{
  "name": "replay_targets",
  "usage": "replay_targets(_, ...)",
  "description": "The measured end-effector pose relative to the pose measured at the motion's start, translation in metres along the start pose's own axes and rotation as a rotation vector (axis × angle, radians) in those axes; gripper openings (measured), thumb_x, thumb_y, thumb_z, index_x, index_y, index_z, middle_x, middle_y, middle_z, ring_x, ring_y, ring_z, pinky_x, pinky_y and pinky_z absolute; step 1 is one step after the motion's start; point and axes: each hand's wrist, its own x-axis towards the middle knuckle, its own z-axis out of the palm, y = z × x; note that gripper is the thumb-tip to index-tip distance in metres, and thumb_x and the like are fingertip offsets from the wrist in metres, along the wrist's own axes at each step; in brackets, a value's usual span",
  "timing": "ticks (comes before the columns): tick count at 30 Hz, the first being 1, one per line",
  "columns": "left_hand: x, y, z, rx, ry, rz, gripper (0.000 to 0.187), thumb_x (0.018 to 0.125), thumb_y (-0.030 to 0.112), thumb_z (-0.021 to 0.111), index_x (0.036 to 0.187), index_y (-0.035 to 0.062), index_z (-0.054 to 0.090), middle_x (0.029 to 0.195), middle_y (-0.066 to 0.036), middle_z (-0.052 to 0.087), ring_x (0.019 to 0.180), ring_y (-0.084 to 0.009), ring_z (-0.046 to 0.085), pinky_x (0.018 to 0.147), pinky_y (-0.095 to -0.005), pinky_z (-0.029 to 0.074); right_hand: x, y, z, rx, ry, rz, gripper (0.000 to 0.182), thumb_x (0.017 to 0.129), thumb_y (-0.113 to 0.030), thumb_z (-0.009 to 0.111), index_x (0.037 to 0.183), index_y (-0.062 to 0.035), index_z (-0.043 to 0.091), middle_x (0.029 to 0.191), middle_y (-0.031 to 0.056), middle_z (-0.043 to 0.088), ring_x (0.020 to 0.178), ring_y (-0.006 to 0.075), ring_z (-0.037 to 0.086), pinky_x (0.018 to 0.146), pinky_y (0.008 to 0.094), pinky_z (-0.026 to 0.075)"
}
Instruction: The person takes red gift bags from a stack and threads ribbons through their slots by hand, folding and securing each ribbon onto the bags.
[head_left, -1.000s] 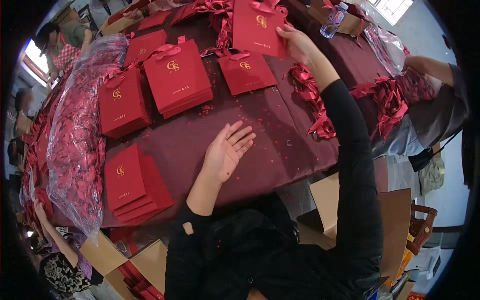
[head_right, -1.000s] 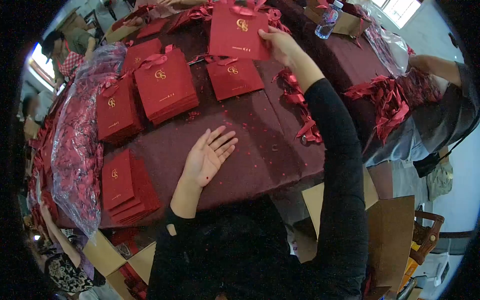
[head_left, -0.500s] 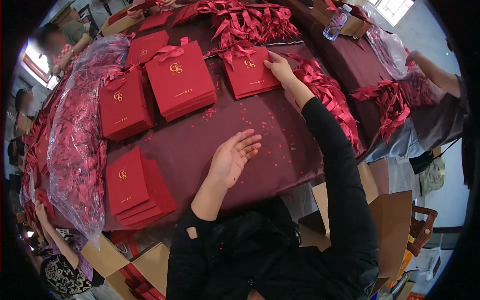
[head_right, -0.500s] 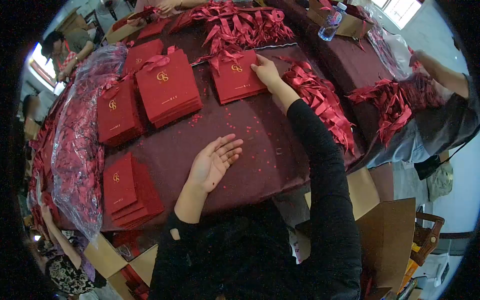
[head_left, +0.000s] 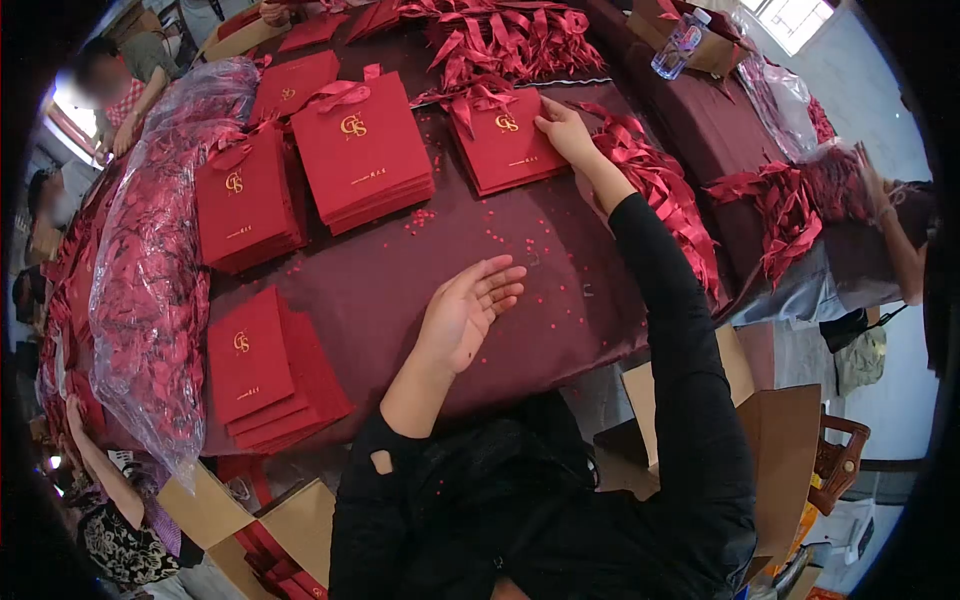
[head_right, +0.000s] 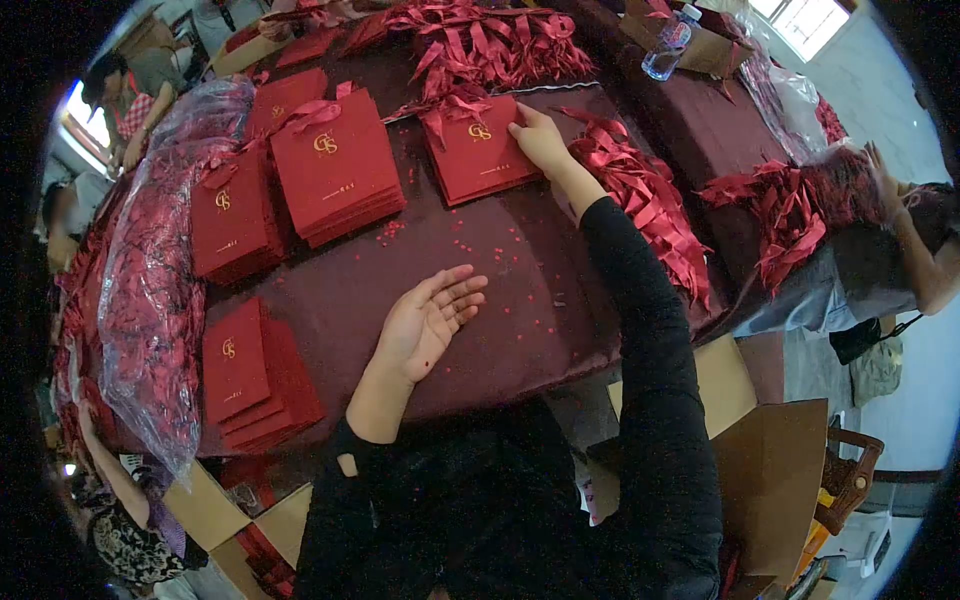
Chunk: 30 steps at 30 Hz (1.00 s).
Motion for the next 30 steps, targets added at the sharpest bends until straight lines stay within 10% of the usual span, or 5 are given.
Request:
replay_targets(7, 0.001, -0.002, 0.009, 0.143, 0.008, 0.053, 0.037, 0.103, 0.021, 0.042, 0.129, -0.0039, 0.051, 0.122, -0.017, 0.060, 0.105, -0.0231, 0.061, 0.093, -0.0336, 0.050, -0.009, 0.009, 0.006, -0.532, 0.198, -0.134, 0.050, 0.087, -0.020, 0.066, 0.133, -0.0033, 0.054, 0.109, 0.0197, 0.062, 0.103, 0.0328, 0.060, 0.093, 0.0388, 0.046)
replay_targets(15, 0.099, 0.005, 0.034, 1.747, 0.622, 0.873, 0.053, 0.091, 0.013, 0.058, 0.140, -0.0003, 0.042, 0.147, -0.038, 0.024, 0.133, -0.0472, 0.035, 0.112, -0.0462, 0.030, -0.011, 0.005, 0.001, -0.441, 0.160, -0.152, 0.048, 0.084, -0.020, 0.068, 0.127, -0.0020, 0.057, 0.102, 0.0203, 0.063, 0.095, 0.0339, 0.061, 0.085, 0.0401, 0.047)
replay_targets(26, 0.128, 0.015, 0.000, 1.773, 0.606, 0.881, 0.043, 0.089, 0.015, 0.062, 0.128, -0.0025, 0.056, 0.138, -0.035, 0.041, 0.128, -0.0445, 0.043, 0.107, -0.0421, 0.039, -0.004, -0.003, 0.012, -0.331, 0.113, -0.060, 0.041, 0.079, -0.011, 0.066, 0.118, -0.0022, 0.063, 0.100, 0.0189, 0.068, 0.096, 0.0348, 0.064, 0.086, 0.0396, 0.050)
replay_targets(28, 0.129, 0.015, 0.000, 1.790, 0.605, 0.888, 0.042, 0.089, 0.014, 0.062, 0.128, -0.0024, 0.057, 0.138, -0.035, 0.042, 0.128, -0.0441, 0.043, 0.107, -0.0422, 0.039, -0.009, -0.022, 0.019, -0.770, 0.492, -0.475, 0.038, 0.074, -0.008, 0.063, 0.111, -0.0037, 0.064, 0.089, 0.0176, 0.065, 0.089, 0.0365, 0.063, 0.081, 0.0407, 0.050)
replay_targets(30, 0.129, 0.016, 0.000, 1.814, 0.598, 0.895, 0.042, 0.089, 0.014, 0.063, 0.127, -0.0022, 0.058, 0.138, -0.034, 0.042, 0.128, -0.0437, 0.044, 0.106, -0.0422, 0.039, 0.001, -0.039, 0.021, -0.507, 0.185, -0.571, 0.021, 0.071, -0.005, 0.060, 0.090, -0.0051, 0.068, 0.084, 0.0142, 0.063, 0.087, 0.0371, 0.059, 0.079, 0.0454, 0.049)
